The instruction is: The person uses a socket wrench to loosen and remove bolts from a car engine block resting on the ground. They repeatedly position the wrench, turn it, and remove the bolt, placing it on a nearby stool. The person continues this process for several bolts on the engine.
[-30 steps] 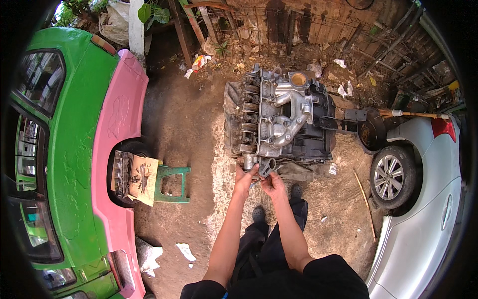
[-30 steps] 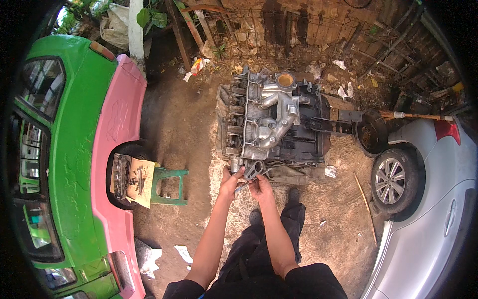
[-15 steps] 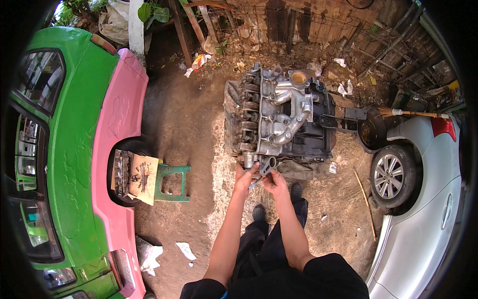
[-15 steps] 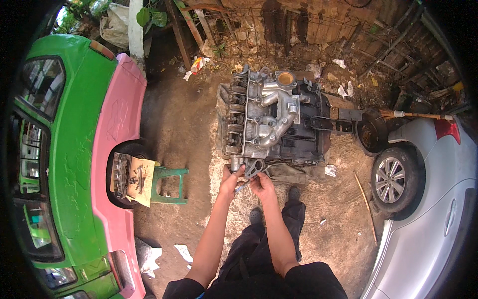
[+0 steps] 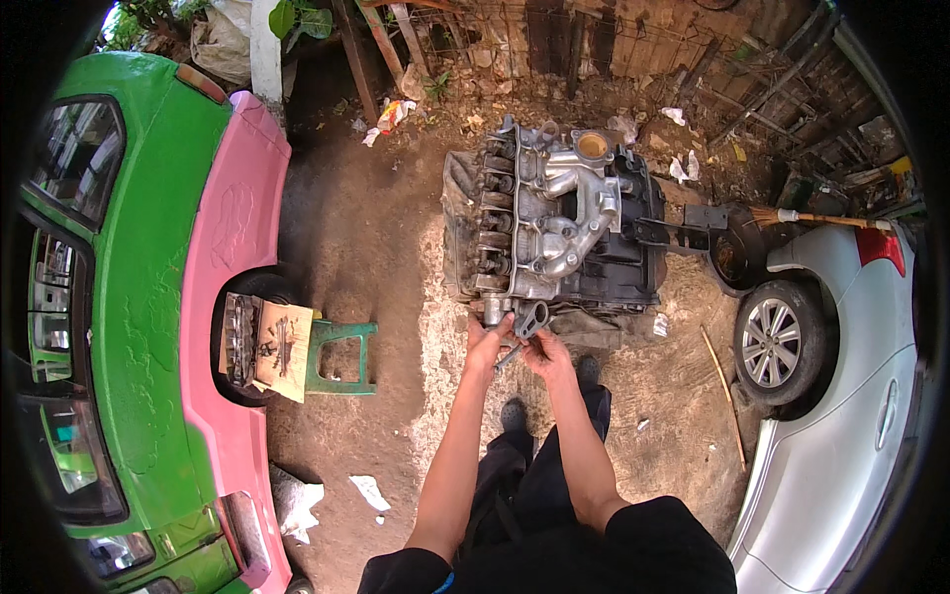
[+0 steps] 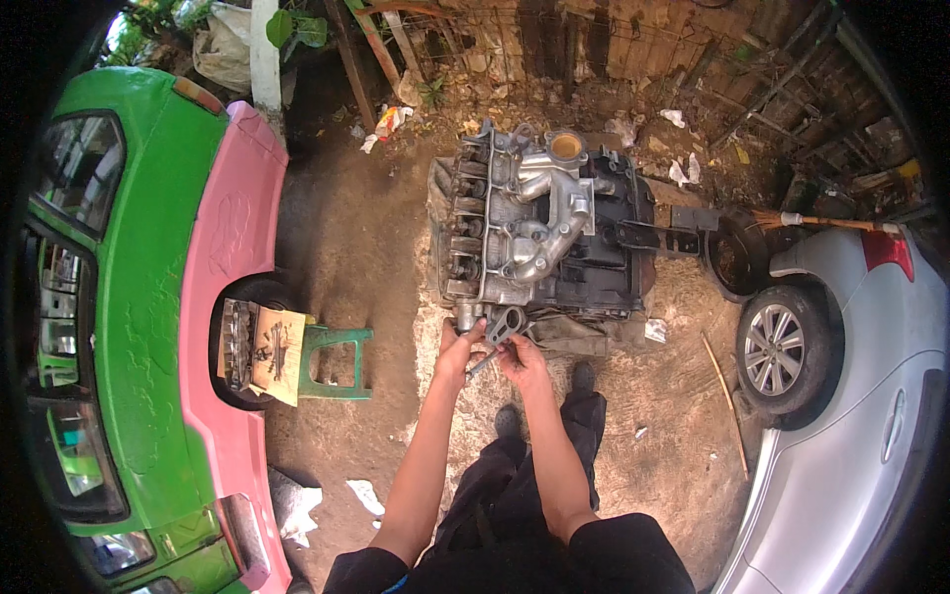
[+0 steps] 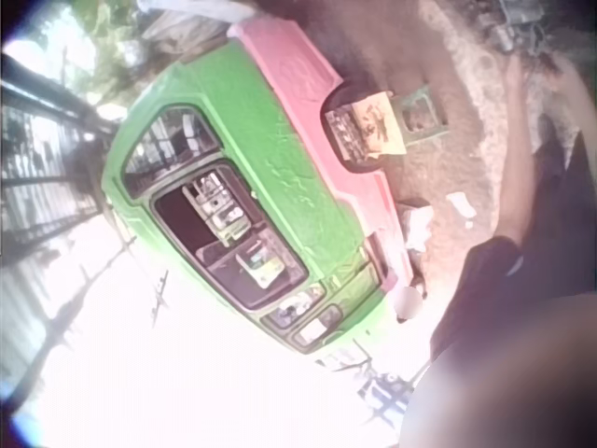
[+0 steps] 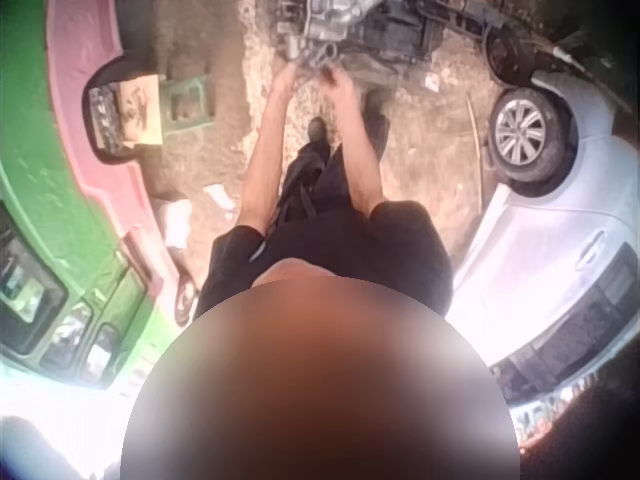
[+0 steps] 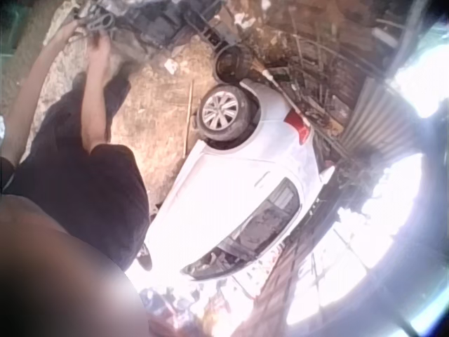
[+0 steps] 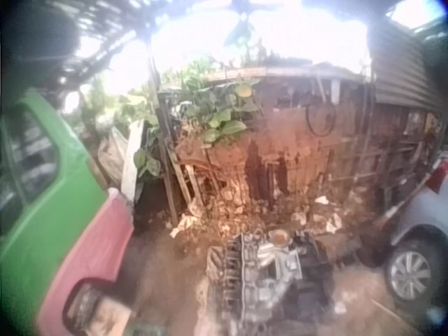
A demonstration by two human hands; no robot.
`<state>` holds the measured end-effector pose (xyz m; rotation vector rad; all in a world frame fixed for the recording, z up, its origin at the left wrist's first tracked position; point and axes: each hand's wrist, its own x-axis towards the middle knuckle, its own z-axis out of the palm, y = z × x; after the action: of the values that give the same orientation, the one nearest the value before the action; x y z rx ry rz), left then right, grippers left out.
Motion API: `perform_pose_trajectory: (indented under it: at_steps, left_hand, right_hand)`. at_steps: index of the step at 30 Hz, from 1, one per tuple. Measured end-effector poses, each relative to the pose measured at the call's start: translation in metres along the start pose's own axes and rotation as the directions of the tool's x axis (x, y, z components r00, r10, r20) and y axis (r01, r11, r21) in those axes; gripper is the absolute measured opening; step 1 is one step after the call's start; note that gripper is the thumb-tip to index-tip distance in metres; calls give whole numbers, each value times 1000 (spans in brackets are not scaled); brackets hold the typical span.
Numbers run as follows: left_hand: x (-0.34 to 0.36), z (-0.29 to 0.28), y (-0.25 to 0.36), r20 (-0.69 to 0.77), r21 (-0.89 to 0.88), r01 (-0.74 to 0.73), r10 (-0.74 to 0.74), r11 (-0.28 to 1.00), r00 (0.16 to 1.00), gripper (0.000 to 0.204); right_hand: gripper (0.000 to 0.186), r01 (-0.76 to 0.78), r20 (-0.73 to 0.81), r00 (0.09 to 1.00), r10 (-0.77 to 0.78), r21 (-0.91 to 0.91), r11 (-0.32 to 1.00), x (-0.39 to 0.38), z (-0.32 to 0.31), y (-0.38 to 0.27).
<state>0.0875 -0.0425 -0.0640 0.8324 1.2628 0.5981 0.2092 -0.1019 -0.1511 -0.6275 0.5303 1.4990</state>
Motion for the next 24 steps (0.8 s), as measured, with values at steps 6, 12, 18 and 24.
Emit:
perform_pose_trajectory:
  at_steps: [6, 12, 18, 24]
  left_hand:
    - [-4, 1, 4, 16, -8, 2, -2, 1000, 1000, 53]
    - [-3, 2, 2, 5, -35, 8, -8, 999, 1000, 58]
    - [-4, 6, 4, -15, -71, 62, -63, 996, 998, 55]
    - [-6, 8, 7, -29, -61, 62, -64, 996, 998, 46]
  right_hand:
    - [12, 5, 25, 1000, -5, 1, 1000, -7, 4, 3]
    - [9, 65, -13, 998, -65, -29, 997, -6, 6, 4]
    - [7, 38, -8, 999, -38, -26, 999, -6, 1, 9]
    - [6, 56, -18, 998, -58, -114, 992, -7, -1, 18]
